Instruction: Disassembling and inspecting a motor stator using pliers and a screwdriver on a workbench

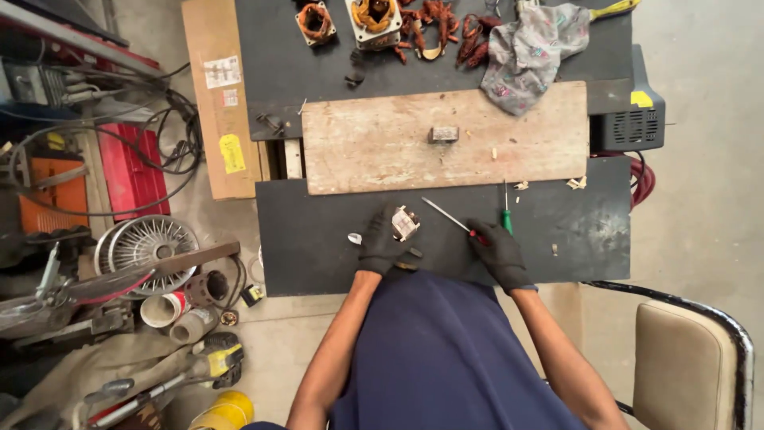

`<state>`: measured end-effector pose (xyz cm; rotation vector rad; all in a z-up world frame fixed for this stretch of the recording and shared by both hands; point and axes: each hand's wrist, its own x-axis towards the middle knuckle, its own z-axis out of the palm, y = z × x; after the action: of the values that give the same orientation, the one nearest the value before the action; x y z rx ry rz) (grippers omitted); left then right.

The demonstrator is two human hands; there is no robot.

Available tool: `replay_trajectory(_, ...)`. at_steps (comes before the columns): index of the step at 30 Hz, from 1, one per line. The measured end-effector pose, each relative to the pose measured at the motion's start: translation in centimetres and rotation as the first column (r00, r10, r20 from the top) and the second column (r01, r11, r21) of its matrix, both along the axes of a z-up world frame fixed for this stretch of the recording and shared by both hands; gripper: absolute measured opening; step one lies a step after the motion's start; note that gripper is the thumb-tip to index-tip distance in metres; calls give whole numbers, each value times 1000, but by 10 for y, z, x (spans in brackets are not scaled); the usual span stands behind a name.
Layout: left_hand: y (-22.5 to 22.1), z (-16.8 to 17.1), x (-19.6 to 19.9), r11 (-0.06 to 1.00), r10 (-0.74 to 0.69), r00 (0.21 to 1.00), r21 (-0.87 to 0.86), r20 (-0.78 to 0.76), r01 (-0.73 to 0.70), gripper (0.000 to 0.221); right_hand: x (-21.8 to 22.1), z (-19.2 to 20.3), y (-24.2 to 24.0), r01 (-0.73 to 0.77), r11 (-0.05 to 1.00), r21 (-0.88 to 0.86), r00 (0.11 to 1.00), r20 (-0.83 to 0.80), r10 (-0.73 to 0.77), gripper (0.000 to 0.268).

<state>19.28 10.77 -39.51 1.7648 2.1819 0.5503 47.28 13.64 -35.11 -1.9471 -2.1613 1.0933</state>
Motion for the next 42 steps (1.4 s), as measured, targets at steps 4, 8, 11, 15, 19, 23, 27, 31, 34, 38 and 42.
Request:
replay_trajectory(4,-8,-29,-11,999,-6,992,-48,128,13,88,-14,55,14,142,990,-26,990,17,-142,28)
replay_trajectory(8,-13,-52,-10,992,8,995,-127,-96,-20,95,-1,64,22,378,921,91,907,163,-389,35)
replay_trajectory(11,-11,-31,-14,990,-1,998,-138,-56,-6,93,0,75,22,472,874,114,842,236,-485,42)
replay_trajectory(15,5,11,-22,916,-14,1000,-400,23,22,92,8,53,24,542,840,-16,835,122,-536,41)
replay_trajectory(19,12,-12,-12,934,-16,1000,-358,-13,10,83,10,42,22,493,866,-88,869,101,-485,53)
replay_trajectory(23,11,5,-16,969,-5,1000,-246,-14,2,79,4,47,25,422,900,-112,902,149,-404,52)
replay_trajectory(27,1,33,-18,995,79,997,-62,-15,-79,60,16,39,27,438,889,-132,897,123,-424,49)
replay_trajectory(31,-35,112,-53,986,147,961,-112,233,-123,59,13,74,15,501,855,-136,866,74,-495,55)
replay_trajectory(34,-56,156,-71,958,268,891,-201,366,-205,48,-39,140,-6,552,719,-423,674,-281,-683,59)
replay_trajectory(38,-107,153,-97,806,575,689,-450,442,-385,50,-105,145,-33,142,867,-477,903,-297,-311,33)
replay_trajectory(42,-126,146,-108,681,711,637,-519,298,-517,68,-174,114,-46,-476,855,-208,813,-474,337,57)
